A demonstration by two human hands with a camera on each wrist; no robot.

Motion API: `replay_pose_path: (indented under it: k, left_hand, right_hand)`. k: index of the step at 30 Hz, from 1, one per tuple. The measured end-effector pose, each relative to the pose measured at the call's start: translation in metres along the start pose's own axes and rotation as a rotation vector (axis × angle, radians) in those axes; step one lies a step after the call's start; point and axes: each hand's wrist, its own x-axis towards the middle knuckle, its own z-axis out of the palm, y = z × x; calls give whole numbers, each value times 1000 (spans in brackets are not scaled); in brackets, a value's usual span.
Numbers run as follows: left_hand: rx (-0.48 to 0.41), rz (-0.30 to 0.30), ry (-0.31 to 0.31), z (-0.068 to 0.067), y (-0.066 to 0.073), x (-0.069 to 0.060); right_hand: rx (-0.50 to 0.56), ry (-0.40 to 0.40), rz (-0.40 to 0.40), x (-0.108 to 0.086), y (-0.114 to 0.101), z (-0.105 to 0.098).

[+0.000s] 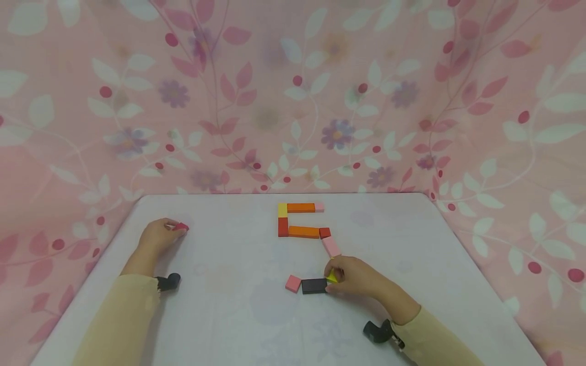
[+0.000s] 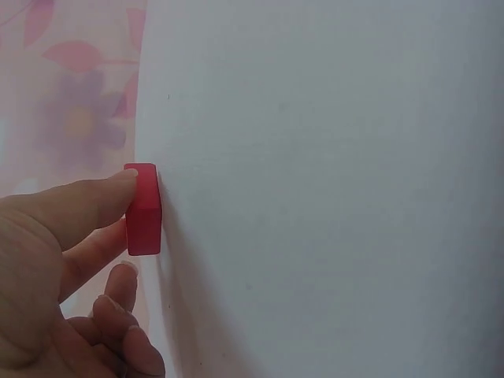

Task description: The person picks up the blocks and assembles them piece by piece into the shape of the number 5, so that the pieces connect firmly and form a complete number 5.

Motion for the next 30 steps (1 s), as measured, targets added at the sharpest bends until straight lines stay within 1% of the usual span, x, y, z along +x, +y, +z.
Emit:
replay_pose_path:
  k: [9, 14, 22, 26, 30]
  left_hand:
    - [-24, 7, 7, 4, 1, -1]
    - [-36, 31, 12, 9, 4, -3]
    - [-45, 52, -54, 21, 13, -2]
    - [-47, 74, -90, 27, 18, -1]
    - [-36, 97, -119, 34, 28, -2]
  right_hand:
    - [0, 2, 1, -1, -2, 0]
    - [8, 2, 4, -1, -3, -1]
    - [11, 6, -5, -1, -4, -1]
    - [14, 6, -5, -2, -3, -1]
    - [17, 9, -6, -1, -3, -1]
